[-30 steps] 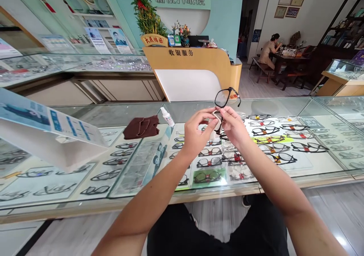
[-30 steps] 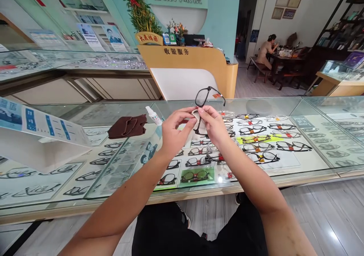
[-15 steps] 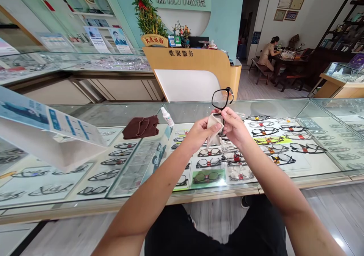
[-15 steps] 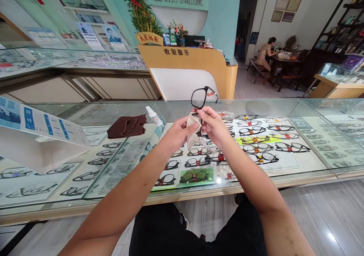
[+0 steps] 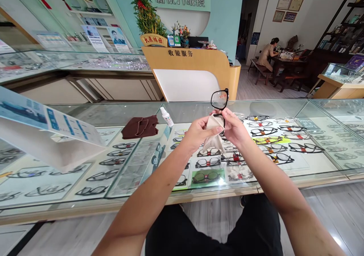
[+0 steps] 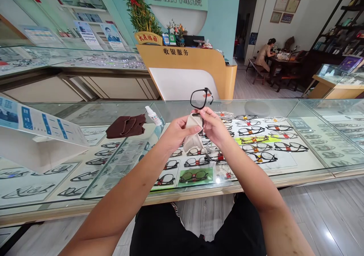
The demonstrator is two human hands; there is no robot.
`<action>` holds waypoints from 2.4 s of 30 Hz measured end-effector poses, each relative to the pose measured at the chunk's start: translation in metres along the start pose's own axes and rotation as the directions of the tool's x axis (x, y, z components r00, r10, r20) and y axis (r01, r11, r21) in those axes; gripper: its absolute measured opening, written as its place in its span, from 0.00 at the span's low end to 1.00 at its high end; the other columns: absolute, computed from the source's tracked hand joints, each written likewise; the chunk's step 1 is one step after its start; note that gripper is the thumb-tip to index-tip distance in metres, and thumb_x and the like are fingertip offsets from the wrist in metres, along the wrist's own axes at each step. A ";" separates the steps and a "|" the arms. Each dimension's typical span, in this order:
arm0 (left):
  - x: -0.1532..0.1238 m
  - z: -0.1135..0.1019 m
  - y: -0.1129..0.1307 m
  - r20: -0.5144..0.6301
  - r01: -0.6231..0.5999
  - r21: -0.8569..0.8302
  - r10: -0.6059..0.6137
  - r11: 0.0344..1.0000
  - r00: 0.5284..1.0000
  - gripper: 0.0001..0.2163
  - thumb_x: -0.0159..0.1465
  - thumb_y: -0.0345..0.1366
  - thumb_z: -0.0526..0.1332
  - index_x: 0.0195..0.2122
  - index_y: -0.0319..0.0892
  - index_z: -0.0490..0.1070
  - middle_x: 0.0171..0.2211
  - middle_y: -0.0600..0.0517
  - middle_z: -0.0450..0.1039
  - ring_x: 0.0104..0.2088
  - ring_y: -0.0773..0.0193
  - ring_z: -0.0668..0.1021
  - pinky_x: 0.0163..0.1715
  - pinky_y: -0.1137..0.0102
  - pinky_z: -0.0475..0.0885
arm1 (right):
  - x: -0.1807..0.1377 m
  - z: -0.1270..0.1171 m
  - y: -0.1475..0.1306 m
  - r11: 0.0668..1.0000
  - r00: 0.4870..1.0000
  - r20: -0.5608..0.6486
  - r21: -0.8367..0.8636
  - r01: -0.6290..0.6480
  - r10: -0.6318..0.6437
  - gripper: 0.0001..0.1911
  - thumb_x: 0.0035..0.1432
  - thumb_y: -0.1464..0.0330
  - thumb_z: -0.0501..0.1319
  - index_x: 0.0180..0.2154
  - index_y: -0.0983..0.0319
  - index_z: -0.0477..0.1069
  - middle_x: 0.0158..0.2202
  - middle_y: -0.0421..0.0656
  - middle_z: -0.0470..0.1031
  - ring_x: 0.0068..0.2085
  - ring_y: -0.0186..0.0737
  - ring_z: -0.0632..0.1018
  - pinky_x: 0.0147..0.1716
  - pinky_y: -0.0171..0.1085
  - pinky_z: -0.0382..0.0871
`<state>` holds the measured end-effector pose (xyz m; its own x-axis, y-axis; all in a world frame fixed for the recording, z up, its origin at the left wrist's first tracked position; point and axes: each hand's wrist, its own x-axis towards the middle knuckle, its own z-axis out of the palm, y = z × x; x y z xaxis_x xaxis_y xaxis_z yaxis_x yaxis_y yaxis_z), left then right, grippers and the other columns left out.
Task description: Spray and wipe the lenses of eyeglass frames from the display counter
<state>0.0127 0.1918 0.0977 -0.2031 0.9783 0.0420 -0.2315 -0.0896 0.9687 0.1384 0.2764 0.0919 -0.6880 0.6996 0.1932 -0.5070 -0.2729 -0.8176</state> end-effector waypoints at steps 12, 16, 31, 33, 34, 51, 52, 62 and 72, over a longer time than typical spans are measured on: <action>0.007 -0.011 -0.007 0.050 0.003 0.012 -0.004 1.000 0.999 0.25 0.39 0.42 0.85 0.37 0.40 0.83 0.31 0.54 0.78 0.31 0.66 0.75 0.33 0.71 0.70 | -0.001 -0.002 -0.003 1.000 1.000 0.007 -0.023 -0.019 0.019 0.21 0.48 0.54 0.79 0.32 0.56 0.73 0.42 0.40 0.84 0.38 0.39 0.80 0.36 0.36 0.74; 0.008 -0.012 -0.006 0.062 0.023 0.006 -0.023 1.000 0.998 0.28 0.36 0.41 0.86 0.38 0.40 0.83 0.33 0.53 0.80 0.31 0.67 0.76 0.34 0.72 0.70 | -0.001 -0.004 -0.003 0.999 0.999 0.016 -0.007 -0.031 0.031 0.22 0.47 0.54 0.80 0.32 0.56 0.72 0.44 0.40 0.85 0.38 0.39 0.82 0.37 0.37 0.77; 0.002 0.002 -0.011 0.061 -0.180 0.048 0.177 0.982 0.982 0.24 0.45 0.48 0.84 0.35 0.40 0.79 0.30 0.53 0.81 0.33 0.63 0.79 0.37 0.69 0.74 | -0.001 -0.003 0.008 0.998 0.994 0.107 0.051 -0.030 0.024 0.22 0.53 0.53 0.77 0.34 0.55 0.66 0.50 0.42 0.84 0.51 0.45 0.81 0.51 0.44 0.78; 0.002 0.005 -0.013 0.004 -0.212 0.036 0.212 0.977 0.977 0.25 0.45 0.50 0.83 0.34 0.40 0.78 0.29 0.54 0.80 0.31 0.64 0.78 0.35 0.70 0.73 | -0.002 0.000 0.009 0.999 0.994 0.111 0.046 -0.014 0.009 0.24 0.53 0.53 0.77 0.33 0.55 0.65 0.51 0.42 0.84 0.51 0.45 0.81 0.50 0.43 0.77; 0.001 0.007 -0.014 -0.031 -0.224 0.028 0.225 0.974 0.974 0.25 0.45 0.51 0.83 0.34 0.40 0.78 0.28 0.54 0.80 0.30 0.65 0.78 0.34 0.70 0.73 | -0.003 0.002 0.009 0.999 0.994 0.109 0.042 -0.006 0.002 0.25 0.53 0.52 0.77 0.32 0.55 0.64 0.51 0.42 0.84 0.50 0.44 0.81 0.48 0.42 0.77; -0.002 0.015 -0.021 -0.302 -0.268 0.004 0.257 0.963 0.918 0.33 0.43 0.67 0.78 0.28 0.40 0.73 0.20 0.58 0.68 0.21 0.72 0.68 0.23 0.74 0.64 | -0.012 0.022 0.013 0.999 0.999 0.029 -0.007 0.042 -0.042 0.27 0.48 0.48 0.78 0.31 0.56 0.67 0.44 0.37 0.83 0.29 0.32 0.70 0.27 0.32 0.61; -0.002 0.014 -0.021 -0.303 -0.280 0.020 0.272 0.960 0.913 0.33 0.45 0.67 0.77 0.28 0.40 0.73 0.20 0.58 0.67 0.21 0.72 0.67 0.23 0.74 0.64 | -0.012 0.022 0.013 0.999 0.998 0.036 -0.011 0.048 -0.048 0.26 0.49 0.48 0.78 0.31 0.56 0.67 0.43 0.36 0.83 0.29 0.32 0.71 0.26 0.32 0.61; 0.005 0.004 -0.024 -0.194 -0.338 0.205 0.377 0.918 0.906 0.33 0.58 0.71 0.66 0.35 0.41 0.80 0.28 0.52 0.75 0.31 0.64 0.74 0.34 0.70 0.69 | -0.005 0.008 0.008 1.000 1.000 -0.004 0.018 -0.018 0.018 0.19 0.53 0.52 0.77 0.35 0.55 0.73 0.40 0.38 0.85 0.35 0.37 0.81 0.30 0.34 0.72; 0.010 -0.013 -0.021 0.166 -0.297 0.162 0.271 0.941 0.948 0.31 0.61 0.60 0.72 0.53 0.38 0.79 0.45 0.45 0.84 0.45 0.55 0.81 0.48 0.65 0.75 | 0.001 0.000 0.000 1.000 0.999 -0.034 0.021 0.019 -0.018 0.16 0.52 0.56 0.76 0.35 0.56 0.75 0.42 0.41 0.85 0.44 0.42 0.82 0.40 0.37 0.77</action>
<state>0.0035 0.2008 0.0742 -0.0975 0.9344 0.3425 -0.0037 -0.3445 0.9388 0.1375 0.2770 0.0922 -0.6607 0.7264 0.1894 -0.5309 -0.2738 -0.8020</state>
